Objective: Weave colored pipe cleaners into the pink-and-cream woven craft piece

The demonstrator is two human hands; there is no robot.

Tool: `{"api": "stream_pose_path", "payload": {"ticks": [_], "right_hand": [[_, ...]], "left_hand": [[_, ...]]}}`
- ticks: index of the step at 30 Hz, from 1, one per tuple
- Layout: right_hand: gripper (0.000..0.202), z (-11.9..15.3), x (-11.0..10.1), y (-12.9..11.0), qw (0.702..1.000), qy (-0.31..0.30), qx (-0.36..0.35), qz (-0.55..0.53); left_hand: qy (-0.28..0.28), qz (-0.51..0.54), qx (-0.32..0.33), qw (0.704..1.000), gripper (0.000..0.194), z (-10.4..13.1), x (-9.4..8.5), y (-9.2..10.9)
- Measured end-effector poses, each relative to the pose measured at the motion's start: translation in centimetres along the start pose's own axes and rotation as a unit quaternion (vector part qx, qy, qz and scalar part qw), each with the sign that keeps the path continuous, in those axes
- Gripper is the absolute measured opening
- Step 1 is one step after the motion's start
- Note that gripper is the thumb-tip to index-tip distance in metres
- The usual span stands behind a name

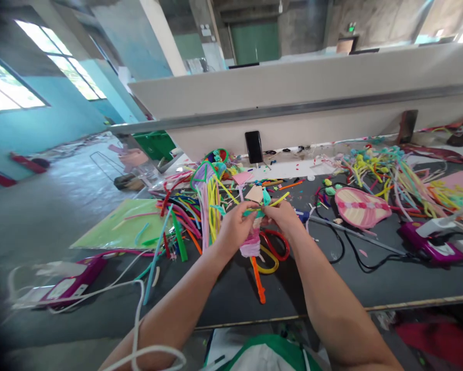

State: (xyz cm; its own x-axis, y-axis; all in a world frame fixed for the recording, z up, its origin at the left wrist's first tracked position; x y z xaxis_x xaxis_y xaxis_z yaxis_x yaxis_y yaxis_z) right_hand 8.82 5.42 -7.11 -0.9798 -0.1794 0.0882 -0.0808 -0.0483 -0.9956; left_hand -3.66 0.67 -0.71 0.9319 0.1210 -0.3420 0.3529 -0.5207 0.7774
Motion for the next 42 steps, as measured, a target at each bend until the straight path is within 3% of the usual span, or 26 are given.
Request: {"api": "stream_pose_path", "payload": {"ticks": [2, 4, 8, 18, 25, 33, 36, 38, 42], "right_hand": [[0.015, 0.0, 0.2, 0.2, 1.000, -0.005, 0.006, -0.015], [0.014, 0.0, 0.6, 0.5, 0.999, -0.015, 0.015, -0.028], [0.014, 0.1, 1.2, 0.7, 0.998, -0.026, 0.025, -0.047], [0.028, 0.7, 3.0, 1.3, 0.986, -0.100, 0.048, -0.124], [0.035, 0.5, 2.5, 1.0, 0.984, -0.101, 0.043, -0.143], [0.033, 0.6, 2.2, 1.0, 0.987, -0.103, 0.044, -0.119], [0.027, 0.5, 1.6, 0.6, 0.996, -0.066, 0.016, -0.065], [0.020, 0.5, 0.6, -0.4, 0.999, -0.001, -0.039, 0.027], [0.009, 1.8, -0.4, -4.1, 0.947, 0.109, -0.207, 0.222]], "left_hand": [[-0.027, -0.025, -0.001, 0.999, 0.020, 0.2, 1.5, -0.3], [-0.023, -0.026, -0.015, 0.999, 0.021, 0.4, 1.7, -1.1], [-0.006, 0.006, -0.029, 1.000, 0.018, 1.0, 0.8, -2.0], [-0.002, 0.012, -0.035, 0.999, 0.016, 1.7, -0.7, -2.0], [-0.001, -0.010, -0.023, 1.000, 0.019, 1.8, -0.9, -2.2], [0.028, 0.079, -0.054, 0.995, 0.016, 1.9, -1.3, -2.6], [0.038, 0.111, -0.064, 0.991, 0.015, 1.8, -1.3, -2.9], [0.039, 0.118, -0.067, 0.990, 0.014, 1.7, -1.3, -3.0], [0.026, 0.080, -0.058, 0.995, 0.012, 1.6, -1.1, -3.0]]}}
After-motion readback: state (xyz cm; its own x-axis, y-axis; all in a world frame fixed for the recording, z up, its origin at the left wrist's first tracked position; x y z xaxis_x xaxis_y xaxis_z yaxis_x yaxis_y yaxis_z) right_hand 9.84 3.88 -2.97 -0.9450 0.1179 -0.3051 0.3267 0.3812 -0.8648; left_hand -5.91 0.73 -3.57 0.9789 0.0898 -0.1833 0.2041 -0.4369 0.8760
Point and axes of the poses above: each hand's wrist, its own z-axis away from the middle knuckle, its own x-axis out of the palm, y = z × x, the point moved 9 cm from there along -z, towards the middle knuckle, and after that the axes turned 8 degrees about z, right-handed, at the moved point
